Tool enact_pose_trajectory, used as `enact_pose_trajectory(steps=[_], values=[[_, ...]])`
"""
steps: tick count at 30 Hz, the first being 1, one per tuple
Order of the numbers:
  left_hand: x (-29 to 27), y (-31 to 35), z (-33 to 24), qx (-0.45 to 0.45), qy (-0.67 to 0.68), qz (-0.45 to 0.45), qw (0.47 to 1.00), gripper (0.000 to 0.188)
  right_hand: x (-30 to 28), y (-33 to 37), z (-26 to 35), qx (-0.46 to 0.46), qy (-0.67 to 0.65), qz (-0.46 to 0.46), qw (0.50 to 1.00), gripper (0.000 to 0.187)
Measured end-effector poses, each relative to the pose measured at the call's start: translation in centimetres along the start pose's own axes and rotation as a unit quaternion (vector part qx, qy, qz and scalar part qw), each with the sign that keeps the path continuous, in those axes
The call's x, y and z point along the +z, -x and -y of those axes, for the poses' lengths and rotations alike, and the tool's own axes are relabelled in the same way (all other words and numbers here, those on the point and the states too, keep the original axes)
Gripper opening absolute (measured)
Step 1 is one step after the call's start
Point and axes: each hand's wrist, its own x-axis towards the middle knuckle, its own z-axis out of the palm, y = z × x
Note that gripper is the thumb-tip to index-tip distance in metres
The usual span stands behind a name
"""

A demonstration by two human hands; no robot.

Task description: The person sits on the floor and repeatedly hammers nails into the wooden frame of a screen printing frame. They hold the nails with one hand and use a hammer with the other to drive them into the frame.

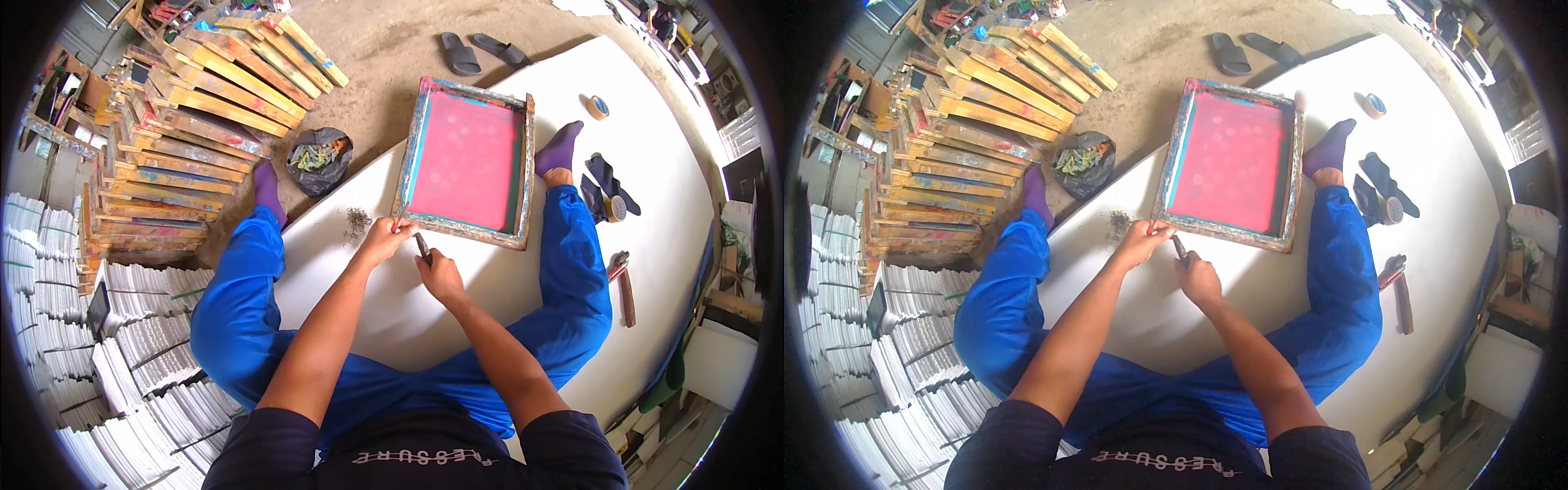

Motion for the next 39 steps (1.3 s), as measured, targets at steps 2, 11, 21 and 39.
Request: enact_pose_trajectory(steps=[2, 11, 21, 39], values=[[0.1, -0.2, 0.8, -0.002, 0.036, 0.002, 0.999, 0.024, 0.4, -0.2, 0.3, 0.024, -0.079, 0.047, 0.995, 0.039], [-1.8, -0.7, 2.7, 0.001, 0.117, 0.014, 0.993, 0.019, -1.3, -0.9, 1.9, 0.104, -0.391, 0.232, 0.885, 0.037], [-2.4, -1.1, 3.6, -0.019, 0.047, -0.093, 0.994, 0.025, -1.4, -0.9, 1.3, 0.158, -0.447, 0.292, 0.831, 0.053], [-1.4, -3.0, 4.9, 0.093, -0.242, -0.309, 0.915, 0.036, -6.5, -3.8, -1.0, 0.231, -0.394, 0.216, 0.863, 0.045]])
